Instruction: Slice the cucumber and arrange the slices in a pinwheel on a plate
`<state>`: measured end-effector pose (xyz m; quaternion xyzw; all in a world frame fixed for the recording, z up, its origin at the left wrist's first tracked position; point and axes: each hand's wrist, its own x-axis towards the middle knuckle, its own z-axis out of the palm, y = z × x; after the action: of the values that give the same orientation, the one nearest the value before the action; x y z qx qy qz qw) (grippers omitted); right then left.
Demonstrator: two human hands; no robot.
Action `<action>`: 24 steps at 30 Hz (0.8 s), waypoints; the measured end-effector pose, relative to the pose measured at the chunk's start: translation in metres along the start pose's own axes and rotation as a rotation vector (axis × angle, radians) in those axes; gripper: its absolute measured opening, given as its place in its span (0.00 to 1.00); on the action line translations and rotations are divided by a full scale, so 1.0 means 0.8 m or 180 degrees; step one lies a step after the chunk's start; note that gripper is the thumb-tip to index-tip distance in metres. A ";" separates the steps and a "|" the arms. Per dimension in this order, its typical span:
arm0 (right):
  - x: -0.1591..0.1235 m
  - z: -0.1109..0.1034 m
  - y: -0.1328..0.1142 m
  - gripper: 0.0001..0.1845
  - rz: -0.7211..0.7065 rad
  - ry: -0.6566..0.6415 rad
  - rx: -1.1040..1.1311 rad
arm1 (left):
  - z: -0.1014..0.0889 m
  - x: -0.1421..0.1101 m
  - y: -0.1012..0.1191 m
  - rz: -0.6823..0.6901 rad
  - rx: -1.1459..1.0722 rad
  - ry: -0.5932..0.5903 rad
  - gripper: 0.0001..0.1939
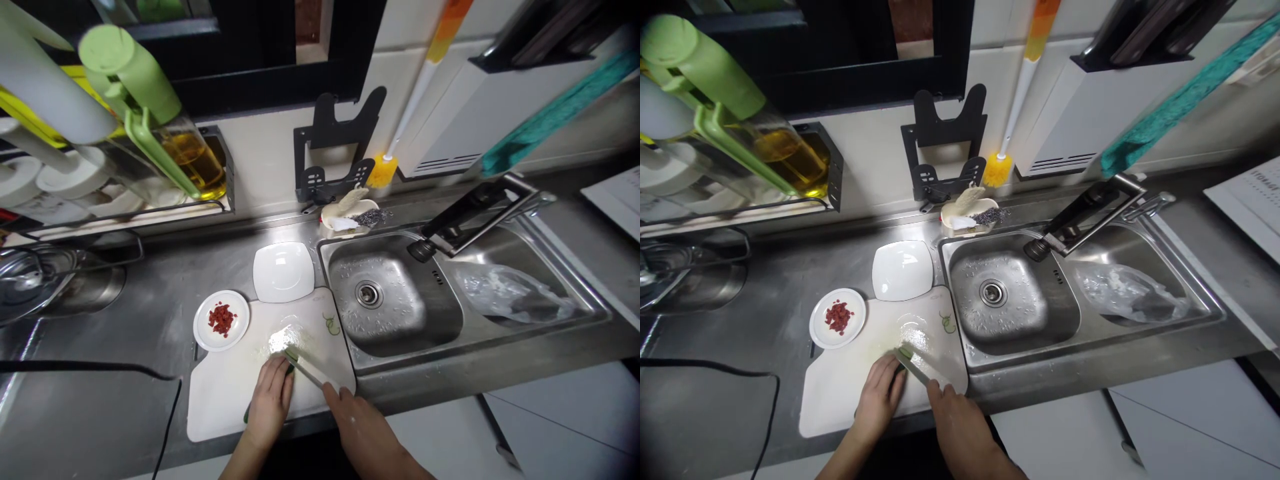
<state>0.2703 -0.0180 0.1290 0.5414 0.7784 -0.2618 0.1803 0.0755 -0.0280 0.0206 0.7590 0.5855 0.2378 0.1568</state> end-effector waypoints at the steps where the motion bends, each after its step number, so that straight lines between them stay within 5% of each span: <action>1: 0.000 -0.001 0.000 0.28 0.0001 -0.0035 -0.0013 | 0.000 0.000 0.000 -0.0005 -0.0001 0.0000 0.14; 24: 0.024 0.000 -0.009 0.22 -0.0118 -0.0171 -0.0254 | -0.001 0.002 0.000 -0.0030 -0.0028 0.0009 0.14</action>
<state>0.2570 -0.0054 0.1196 0.5120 0.7929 -0.2483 0.2178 0.0755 -0.0265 0.0219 0.7552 0.5882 0.2406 0.1604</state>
